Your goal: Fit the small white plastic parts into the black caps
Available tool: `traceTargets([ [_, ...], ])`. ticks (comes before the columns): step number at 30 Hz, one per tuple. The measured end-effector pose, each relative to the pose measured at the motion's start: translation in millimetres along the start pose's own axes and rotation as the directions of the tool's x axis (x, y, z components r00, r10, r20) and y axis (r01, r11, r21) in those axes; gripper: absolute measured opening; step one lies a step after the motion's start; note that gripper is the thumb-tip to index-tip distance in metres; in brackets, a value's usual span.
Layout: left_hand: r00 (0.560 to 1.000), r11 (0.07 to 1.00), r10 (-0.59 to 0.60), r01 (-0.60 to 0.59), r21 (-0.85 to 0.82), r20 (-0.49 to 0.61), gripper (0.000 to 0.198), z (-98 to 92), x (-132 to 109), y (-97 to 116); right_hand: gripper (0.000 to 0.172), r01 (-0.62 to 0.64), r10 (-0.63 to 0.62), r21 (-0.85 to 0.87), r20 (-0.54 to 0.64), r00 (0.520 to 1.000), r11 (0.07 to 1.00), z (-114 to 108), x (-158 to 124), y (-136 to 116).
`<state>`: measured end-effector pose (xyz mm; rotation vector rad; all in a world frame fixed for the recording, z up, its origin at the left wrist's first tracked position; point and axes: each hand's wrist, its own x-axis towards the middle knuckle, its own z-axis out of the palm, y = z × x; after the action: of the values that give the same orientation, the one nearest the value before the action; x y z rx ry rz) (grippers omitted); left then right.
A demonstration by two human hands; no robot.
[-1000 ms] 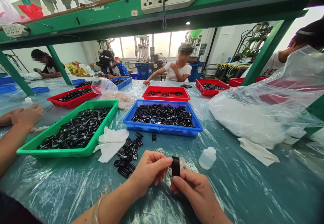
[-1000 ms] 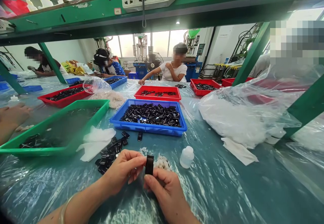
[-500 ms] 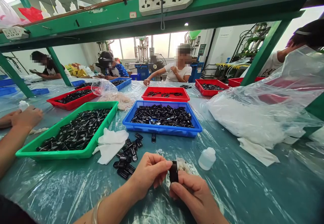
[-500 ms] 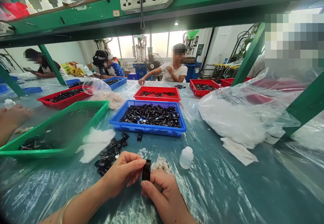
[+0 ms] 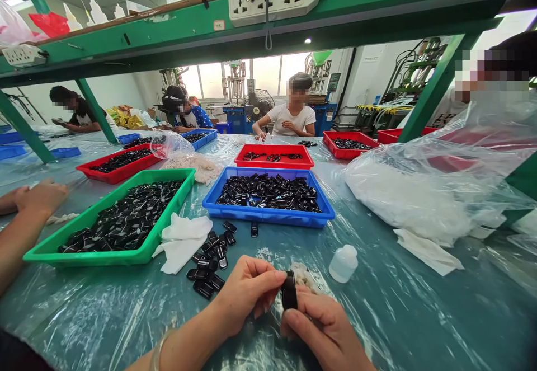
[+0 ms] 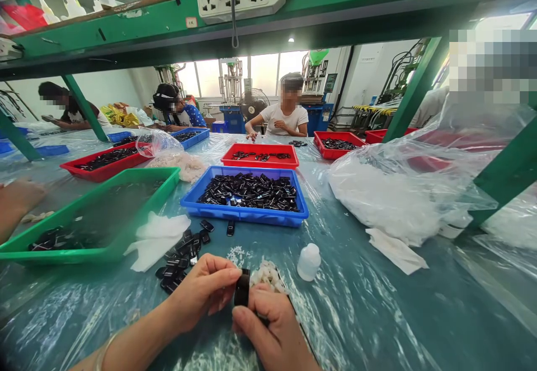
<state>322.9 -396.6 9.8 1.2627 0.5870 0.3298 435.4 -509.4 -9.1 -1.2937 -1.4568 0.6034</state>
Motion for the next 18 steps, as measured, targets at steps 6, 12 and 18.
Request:
traceTargets([
  [6, 0.999, 1.0, 0.014, -0.014, -0.002, 0.038, 0.041, 0.5, -2.7, 0.4, 0.048, 0.003, -0.003, 0.018, 0.013, 1.0, 1.0, 1.1, -1.1, 0.9],
  [12, 0.999, 1.0, 0.012, -0.011, -0.016, 0.041, 0.04, 0.2, -1.7, 1.3, 0.049, 0.022, -0.022, 0.006, 0.005, 1.0, 1.0, 1.8, -0.4, 1.3],
  [18, 0.999, 0.999, 0.017, -0.015, -0.038, 0.052, 0.04, 0.3, -2.0, -1.2, 0.049, 0.022, -0.021, -0.015, 0.018, 1.0, 1.0, 0.0, -0.7, -0.6],
])
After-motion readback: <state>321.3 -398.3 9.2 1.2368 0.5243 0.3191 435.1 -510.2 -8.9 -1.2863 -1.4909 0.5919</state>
